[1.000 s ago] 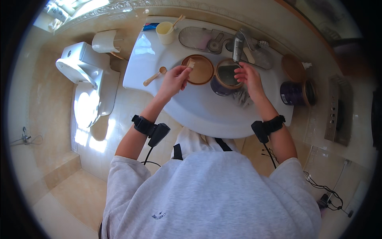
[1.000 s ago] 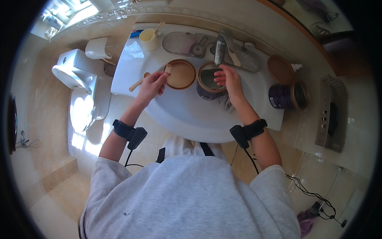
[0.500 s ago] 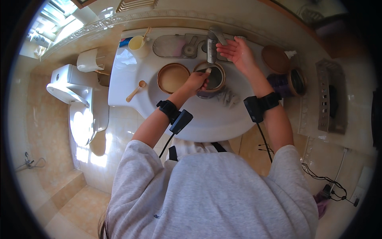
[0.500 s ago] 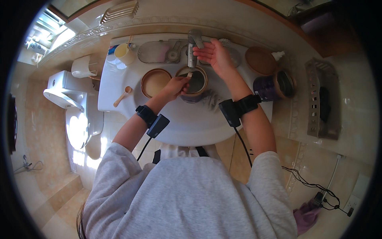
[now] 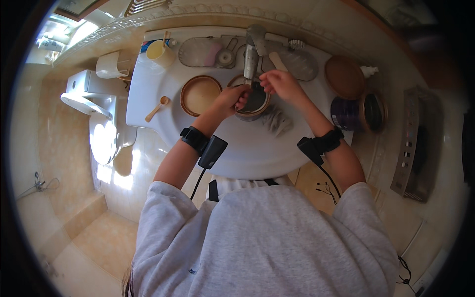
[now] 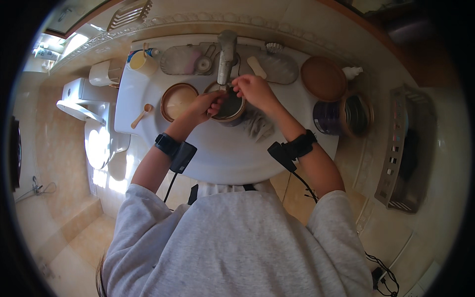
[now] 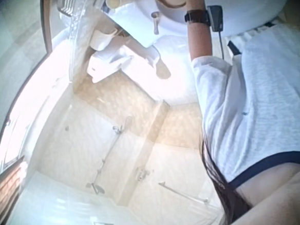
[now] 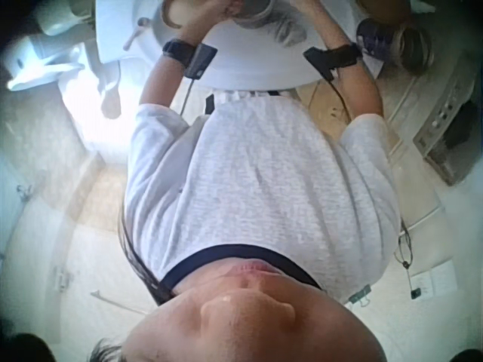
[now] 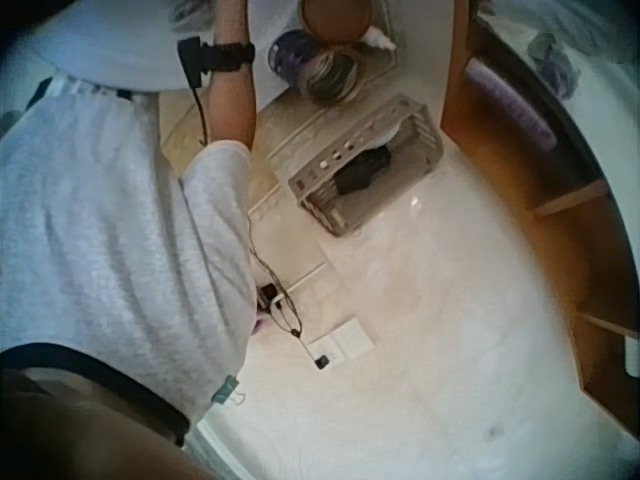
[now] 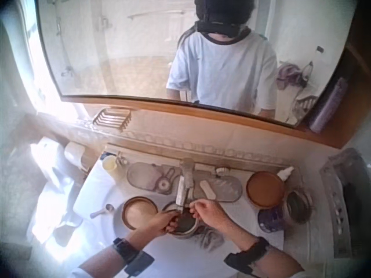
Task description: The person wipes down the interior and exterior of several purple and tan canisters using a cloth near a bathroom sink.
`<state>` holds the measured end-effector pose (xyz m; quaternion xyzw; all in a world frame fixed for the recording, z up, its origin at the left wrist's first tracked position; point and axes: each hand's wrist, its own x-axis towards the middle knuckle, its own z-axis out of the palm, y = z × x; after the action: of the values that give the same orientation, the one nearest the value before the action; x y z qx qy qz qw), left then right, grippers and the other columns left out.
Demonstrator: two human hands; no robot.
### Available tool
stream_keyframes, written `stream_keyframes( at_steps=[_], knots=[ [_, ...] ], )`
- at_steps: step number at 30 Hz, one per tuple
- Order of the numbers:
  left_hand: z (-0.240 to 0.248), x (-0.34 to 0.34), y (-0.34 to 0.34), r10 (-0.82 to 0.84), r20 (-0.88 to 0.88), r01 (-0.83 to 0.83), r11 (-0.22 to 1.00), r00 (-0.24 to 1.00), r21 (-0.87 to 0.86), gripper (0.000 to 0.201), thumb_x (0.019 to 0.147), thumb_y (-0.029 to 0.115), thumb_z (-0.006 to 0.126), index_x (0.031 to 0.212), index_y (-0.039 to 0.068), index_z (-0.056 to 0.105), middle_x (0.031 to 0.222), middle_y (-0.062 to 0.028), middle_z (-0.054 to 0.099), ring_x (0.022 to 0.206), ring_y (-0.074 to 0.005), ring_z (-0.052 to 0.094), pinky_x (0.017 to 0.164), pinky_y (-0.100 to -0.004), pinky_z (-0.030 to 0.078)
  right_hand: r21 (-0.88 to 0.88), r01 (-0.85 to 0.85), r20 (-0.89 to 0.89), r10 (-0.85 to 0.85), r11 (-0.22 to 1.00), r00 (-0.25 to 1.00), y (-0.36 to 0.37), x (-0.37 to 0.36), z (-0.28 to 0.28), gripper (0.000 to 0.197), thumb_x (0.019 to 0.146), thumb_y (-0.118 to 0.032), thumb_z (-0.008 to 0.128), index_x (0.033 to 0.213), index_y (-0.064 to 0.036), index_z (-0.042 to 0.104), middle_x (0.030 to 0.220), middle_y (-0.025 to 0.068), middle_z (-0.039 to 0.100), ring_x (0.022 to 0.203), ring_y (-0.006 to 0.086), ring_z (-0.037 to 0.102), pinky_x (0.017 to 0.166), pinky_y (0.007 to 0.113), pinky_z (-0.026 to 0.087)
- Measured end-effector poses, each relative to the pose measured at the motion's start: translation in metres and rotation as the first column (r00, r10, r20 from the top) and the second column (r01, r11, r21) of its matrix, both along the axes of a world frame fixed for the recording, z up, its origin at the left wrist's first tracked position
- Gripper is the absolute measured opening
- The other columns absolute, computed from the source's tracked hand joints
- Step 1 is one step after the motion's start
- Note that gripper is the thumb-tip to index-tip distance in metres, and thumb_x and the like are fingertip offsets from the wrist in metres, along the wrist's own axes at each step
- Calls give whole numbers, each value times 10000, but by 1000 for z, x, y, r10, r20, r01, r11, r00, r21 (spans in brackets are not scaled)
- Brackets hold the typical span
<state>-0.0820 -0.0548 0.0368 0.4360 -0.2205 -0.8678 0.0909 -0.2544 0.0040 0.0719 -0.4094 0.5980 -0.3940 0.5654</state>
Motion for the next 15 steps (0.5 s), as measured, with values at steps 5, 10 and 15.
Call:
stream_keyframes(
  at_steps=[5,10,15],
  knots=[
    [10,4,2,-35,73,37,999,997,-16,204,833,209,484,788,15,530,595,16,421,446,-35,341,330,-159,224,-163,-85,-361,21,983,933,2,29,-37,247,815,-160,480,995,7,510,776,76,597,699,139,574,605,258,459],
    [6,9,-2,-135,106,141,989,985,-47,244,838,247,443,824,45,579,601,25,414,445,-37,325,348,-171,239,66,-44,72,40,997,997,-15,34,-41,254,804,-169,524,968,24,502,846,73,577,717,119,556,620,232,446],
    [12,-7,7,-232,333,339,888,914,-311,192,823,175,401,825,60,555,635,25,423,501,-63,365,419,-200,279,66,30,-218,-15,997,976,-20,33,-79,261,781,-171,545,948,27,507,785,75,583,665,124,564,587,238,452]
  ],
)
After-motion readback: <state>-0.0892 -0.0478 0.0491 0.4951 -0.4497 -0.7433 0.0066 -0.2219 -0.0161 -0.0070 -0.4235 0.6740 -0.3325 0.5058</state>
